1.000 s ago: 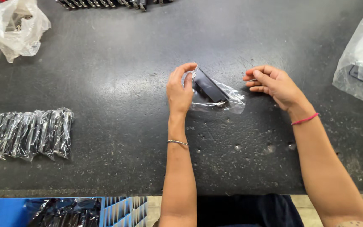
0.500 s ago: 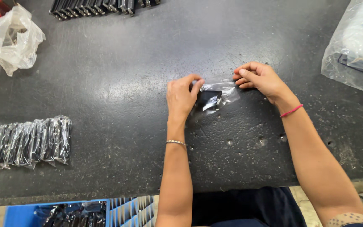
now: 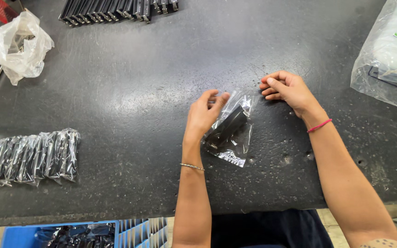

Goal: The person repeatedly picks up small black rectangular components and places them into clear plastic bags, then seals the bags by hand. The sealed packages are set aside on the table. The process is repeated for several components.

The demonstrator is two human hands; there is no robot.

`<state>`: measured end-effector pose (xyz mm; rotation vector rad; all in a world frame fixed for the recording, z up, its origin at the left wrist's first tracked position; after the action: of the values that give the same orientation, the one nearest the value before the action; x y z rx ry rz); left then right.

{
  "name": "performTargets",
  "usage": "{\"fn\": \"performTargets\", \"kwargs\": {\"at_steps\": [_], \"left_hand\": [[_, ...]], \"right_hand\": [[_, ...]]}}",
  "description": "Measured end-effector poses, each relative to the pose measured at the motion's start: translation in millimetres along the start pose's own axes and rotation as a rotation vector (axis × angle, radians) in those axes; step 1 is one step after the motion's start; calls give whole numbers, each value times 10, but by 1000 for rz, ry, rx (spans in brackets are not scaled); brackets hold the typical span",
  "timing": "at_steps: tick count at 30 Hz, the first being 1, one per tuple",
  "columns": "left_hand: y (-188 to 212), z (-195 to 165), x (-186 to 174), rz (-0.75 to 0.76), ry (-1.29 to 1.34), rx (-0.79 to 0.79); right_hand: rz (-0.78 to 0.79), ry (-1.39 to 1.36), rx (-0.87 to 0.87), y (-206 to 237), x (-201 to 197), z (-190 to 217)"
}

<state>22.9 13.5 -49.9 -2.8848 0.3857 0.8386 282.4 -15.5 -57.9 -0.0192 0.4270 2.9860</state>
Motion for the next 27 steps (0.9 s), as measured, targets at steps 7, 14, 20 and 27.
{"fn": "performTargets", "kwargs": {"at_steps": [7,14,20,27], "left_hand": [[-42,32,149,116,-13,18],[-135,19,100,200,207,-20],[-109,-221,374,179,15,-9],[-256,-144,365,38,79,-85]], "right_hand": [[12,1,-8,-26,-40,-19],[19,4,-8,-100,-161,25],[21,5,-5,-114,-419,10],[2,11,12,-151,-433,30]]}}
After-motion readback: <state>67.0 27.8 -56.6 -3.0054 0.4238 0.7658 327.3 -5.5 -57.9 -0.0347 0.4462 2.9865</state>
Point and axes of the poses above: each hand's wrist, its own y-axis away from the middle knuckle, its own x-axis out of the palm, z = x × y, the point moved 3 cm from there along -y, towards the middle knuckle, and after that the axes turned 7 degrees about x, right-handed, at the moved point
